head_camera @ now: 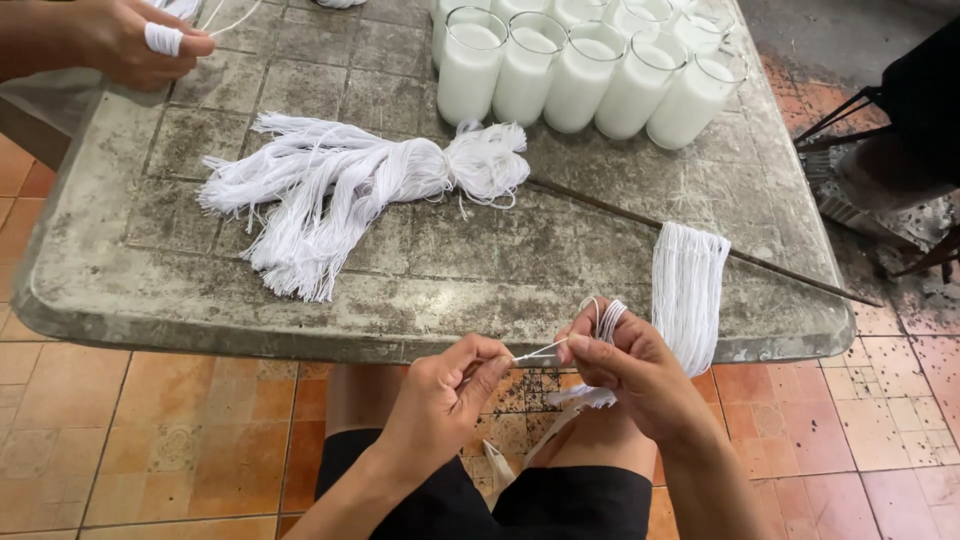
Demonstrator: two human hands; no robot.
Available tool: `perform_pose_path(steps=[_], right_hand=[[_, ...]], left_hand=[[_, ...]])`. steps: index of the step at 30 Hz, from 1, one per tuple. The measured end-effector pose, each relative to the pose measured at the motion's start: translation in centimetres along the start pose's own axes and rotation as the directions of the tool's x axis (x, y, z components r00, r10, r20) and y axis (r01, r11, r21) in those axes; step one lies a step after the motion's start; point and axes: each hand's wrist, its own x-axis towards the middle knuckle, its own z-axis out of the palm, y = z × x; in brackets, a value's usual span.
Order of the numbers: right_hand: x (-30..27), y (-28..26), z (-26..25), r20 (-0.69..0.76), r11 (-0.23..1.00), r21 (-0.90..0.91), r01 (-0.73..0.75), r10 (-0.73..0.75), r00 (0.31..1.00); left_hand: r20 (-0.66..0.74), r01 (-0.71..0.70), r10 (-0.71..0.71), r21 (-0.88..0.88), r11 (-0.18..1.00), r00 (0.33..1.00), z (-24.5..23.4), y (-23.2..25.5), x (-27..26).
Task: Preparing candle wicks by tying cotton strings onto a metal rod
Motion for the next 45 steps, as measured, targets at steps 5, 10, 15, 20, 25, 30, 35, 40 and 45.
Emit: perform_pose_path(steps=[5, 10, 15, 20, 25, 30, 35, 40, 45], right_hand=[[0.7, 0.5, 0.8, 0.268, 0.844, 0.529, -0.085, -0.072, 0.961], [0.6, 1.5, 2.3, -0.075, 0.998, -0.053, -0.029, 0.025, 0.997], [1.0, 2.6, 3.6, -0.241, 0.948, -0.260, 0.182, -0.247, 0.939], [0.3, 2.0, 2.8, 0.179, 0.958, 0.282, 0.047, -0.100, 0.979], [0.2, 1.1, 5.0, 0.270, 0.890, 0.446, -0.097, -0.030, 0.962], [0.7, 3.5, 2.3, 0.076, 0.675, 0.714, -0.188, 0.192, 0.978], [2.9, 0.7, 1.7, -0.149, 0.427, 0.895, 0.130, 0.011, 0.989], [6.0, 1.3, -0.5, -0.182, 0.285, 0.946, 0.156, 0.064, 0.981], [10.1, 1.9, -3.2, -0.234, 0.439, 0.868, 0.232, -0.050, 0.971]], left_hand=[[0.008, 0.257, -0.261, -0.194, 0.947, 0.965, 0.1, 0.4, 0.3], [0.035, 0.265, -0.263, -0.187, 0.946, 0.964, 0.2, 0.9, 0.3], [0.043, 0.247, -0.244, -0.114, 0.962, 0.969, 1.2, -0.1, 0.4], [-0.011, 0.223, -0.222, 0.036, 0.974, 0.975, 0.9, -2.0, 0.4], [-0.053, 0.137, -0.145, -0.135, 0.981, 0.988, 2.5, -1.2, 1.6], [0.087, 0.182, -0.170, -0.158, 0.971, 0.982, 1.7, -0.8, 2.3], [0.129, -0.264, 0.242, 0.199, 0.944, 0.962, -2.1, -0.6, 9.3], [0.020, -0.222, 0.286, 0.681, 0.698, 0.958, -0.8, -7.8, 21.2], [0.055, -0.116, 0.153, 0.900, 0.420, 0.987, -0.2, -10.9, 24.2]])
